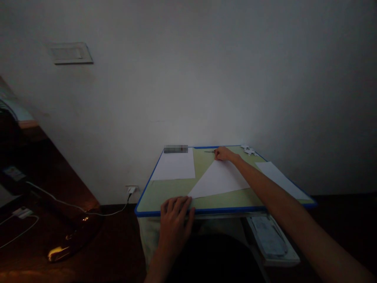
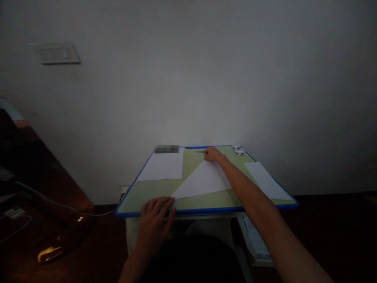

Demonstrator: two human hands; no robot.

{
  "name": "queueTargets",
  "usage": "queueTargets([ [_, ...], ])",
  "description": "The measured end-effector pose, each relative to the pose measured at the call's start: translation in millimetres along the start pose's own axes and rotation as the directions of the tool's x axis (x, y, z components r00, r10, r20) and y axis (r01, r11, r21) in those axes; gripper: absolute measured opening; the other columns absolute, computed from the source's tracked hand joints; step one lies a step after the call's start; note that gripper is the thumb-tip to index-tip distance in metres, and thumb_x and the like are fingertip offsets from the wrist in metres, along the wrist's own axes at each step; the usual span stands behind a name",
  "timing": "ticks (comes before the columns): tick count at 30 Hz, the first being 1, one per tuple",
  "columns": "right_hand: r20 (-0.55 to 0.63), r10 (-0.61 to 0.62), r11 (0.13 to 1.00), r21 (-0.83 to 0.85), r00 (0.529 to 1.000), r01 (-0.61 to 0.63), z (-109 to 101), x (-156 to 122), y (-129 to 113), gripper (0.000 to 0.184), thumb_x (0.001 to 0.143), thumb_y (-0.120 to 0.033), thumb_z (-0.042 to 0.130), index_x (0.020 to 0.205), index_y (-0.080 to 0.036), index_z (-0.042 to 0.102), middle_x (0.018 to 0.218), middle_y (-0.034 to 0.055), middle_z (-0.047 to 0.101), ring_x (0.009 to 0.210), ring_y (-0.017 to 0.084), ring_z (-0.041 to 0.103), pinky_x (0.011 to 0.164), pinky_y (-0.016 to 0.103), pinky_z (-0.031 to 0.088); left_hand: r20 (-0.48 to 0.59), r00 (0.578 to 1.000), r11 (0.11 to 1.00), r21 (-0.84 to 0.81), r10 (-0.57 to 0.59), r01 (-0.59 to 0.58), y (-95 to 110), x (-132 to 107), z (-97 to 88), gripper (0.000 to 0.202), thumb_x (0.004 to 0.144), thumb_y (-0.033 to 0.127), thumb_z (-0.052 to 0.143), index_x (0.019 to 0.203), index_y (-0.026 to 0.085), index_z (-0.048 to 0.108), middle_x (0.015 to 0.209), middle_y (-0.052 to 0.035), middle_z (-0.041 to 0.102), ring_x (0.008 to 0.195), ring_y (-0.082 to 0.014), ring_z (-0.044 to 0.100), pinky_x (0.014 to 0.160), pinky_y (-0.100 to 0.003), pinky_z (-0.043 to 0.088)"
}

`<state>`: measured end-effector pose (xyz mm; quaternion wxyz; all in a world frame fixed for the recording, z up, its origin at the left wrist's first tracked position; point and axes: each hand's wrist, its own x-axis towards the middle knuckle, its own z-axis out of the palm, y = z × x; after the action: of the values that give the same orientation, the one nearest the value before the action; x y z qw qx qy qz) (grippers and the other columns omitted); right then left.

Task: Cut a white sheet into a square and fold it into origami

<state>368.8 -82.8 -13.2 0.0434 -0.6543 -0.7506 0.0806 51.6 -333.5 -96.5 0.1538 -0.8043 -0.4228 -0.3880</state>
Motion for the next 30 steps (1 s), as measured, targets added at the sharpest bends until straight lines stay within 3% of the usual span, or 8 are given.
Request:
queueTargets([
  [8, -0.271, 0.096, 0.994, -0.024, 0.958, -0.106, 12, -11, 14, 0.035, 0.102, -0.036, 0.066, 0.133, -0.02, 0.064, 0.136, 0.011, 0.066, 0.114, 0.025, 0.069, 0.096, 0.047, 0.06, -0.047, 0.999, 1.0, 0.0, 0.023, -0.023, -38, -9, -14.8, 0.017, 0.104, 0.025, 0.057, 0.117, 0.021, 0.068, 0.112, -0.0096, 0.073, 0.107, -0.0287, 0.066, 0.095, -0.047, 0.05],
  [11, -0.33, 0.082, 0.994, -0.042, 0.94, -0.101, 17, -12, 16, 0.037, 0.102, -0.036, 0.067, 0.134, -0.02, 0.063, 0.138, 0.0114, 0.065, 0.116, 0.026, 0.068, 0.097, 0.049, 0.06, -0.045, 0.998, 0.999, 0.001, 0.034, -0.034, -48, 0, -20.5, 0.025, 0.105, 0.028, 0.056, 0.127, 0.022, 0.065, 0.122, -0.0125, 0.07, 0.112, -0.0287, 0.065, 0.095, -0.046, 0.053],
  [13, -0.326, 0.055, 0.996, -0.054, 0.944, -0.076, 20, -11, 15, 0.038, 0.102, -0.036, 0.067, 0.135, -0.019, 0.063, 0.138, 0.0114, 0.064, 0.117, 0.027, 0.068, 0.097, 0.049, 0.06, -0.017, 0.999, 0.999, 0.018, 0.038, -0.037, -46, 14, -20.1, 0.029, 0.104, 0.027, 0.057, 0.132, 0.022, 0.064, 0.13, -0.0146, 0.067, 0.118, -0.0308, 0.064, 0.098, -0.05, 0.054],
  [16, -0.278, 0.035, 0.996, -0.069, 0.96, -0.056, 20, -11, 15, 0.039, 0.102, -0.037, 0.068, 0.135, -0.019, 0.062, 0.137, 0.0114, 0.065, 0.116, 0.027, 0.068, 0.097, 0.049, 0.06, 0.029, 0.997, 0.997, 0.044, 0.068, -0.069, -35, 42, -11.3, 0.024, 0.103, 0.024, 0.057, 0.123, 0.021, 0.07, 0.135, -0.016, 0.068, 0.125, -0.0364, 0.06, 0.102, -0.06, 0.052],
  [19, -0.212, 0.05, 0.995, -0.076, 0.976, -0.068, 13, -14, 22, 0.038, 0.102, -0.037, 0.067, 0.135, -0.019, 0.063, 0.137, 0.0113, 0.065, 0.116, 0.027, 0.068, 0.097, 0.049, 0.06, 0.162, 0.971, 0.984, -0.07, 0.175, -0.165, -28, 61, 3.2, 0.027, 0.102, 0.02, 0.058, 0.125, 0.021, 0.071, 0.136, -0.0134, 0.07, 0.128, -0.0335, 0.062, 0.106, -0.056, 0.053],
  [24, -0.092, 0.091, 0.995, -0.027, 0.992, -0.094, -7, -28, 36, 0.036, 0.102, -0.036, 0.067, 0.133, -0.019, 0.064, 0.135, 0.0109, 0.066, 0.114, 0.026, 0.069, 0.095, 0.048, 0.061, 0.281, 0.919, 0.952, -0.21, 0.276, -0.221, -33, 66, 18.4, 0.032, 0.103, 0.018, 0.053, 0.13, 0.022, 0.07, 0.139, -0.0123, 0.071, 0.133, -0.0306, 0.062, 0.111, -0.054, 0.053],
  [30, -0.069, 0.097, 0.971, 0.227, 0.993, -0.079, -29, -42, 28, 0.036, 0.102, -0.036, 0.067, 0.133, -0.019, 0.064, 0.135, 0.0109, 0.066, 0.114, 0.026, 0.069, 0.095, 0.048, 0.06, 0.315, 0.896, 0.943, -0.211, 0.313, -0.255, -32, 61, 8.2, 0.031, 0.105, 0.019, 0.051, 0.129, 0.022, 0.07, 0.137, -0.012, 0.072, 0.129, -0.0281, 0.065, 0.109, -0.051, 0.055],
])
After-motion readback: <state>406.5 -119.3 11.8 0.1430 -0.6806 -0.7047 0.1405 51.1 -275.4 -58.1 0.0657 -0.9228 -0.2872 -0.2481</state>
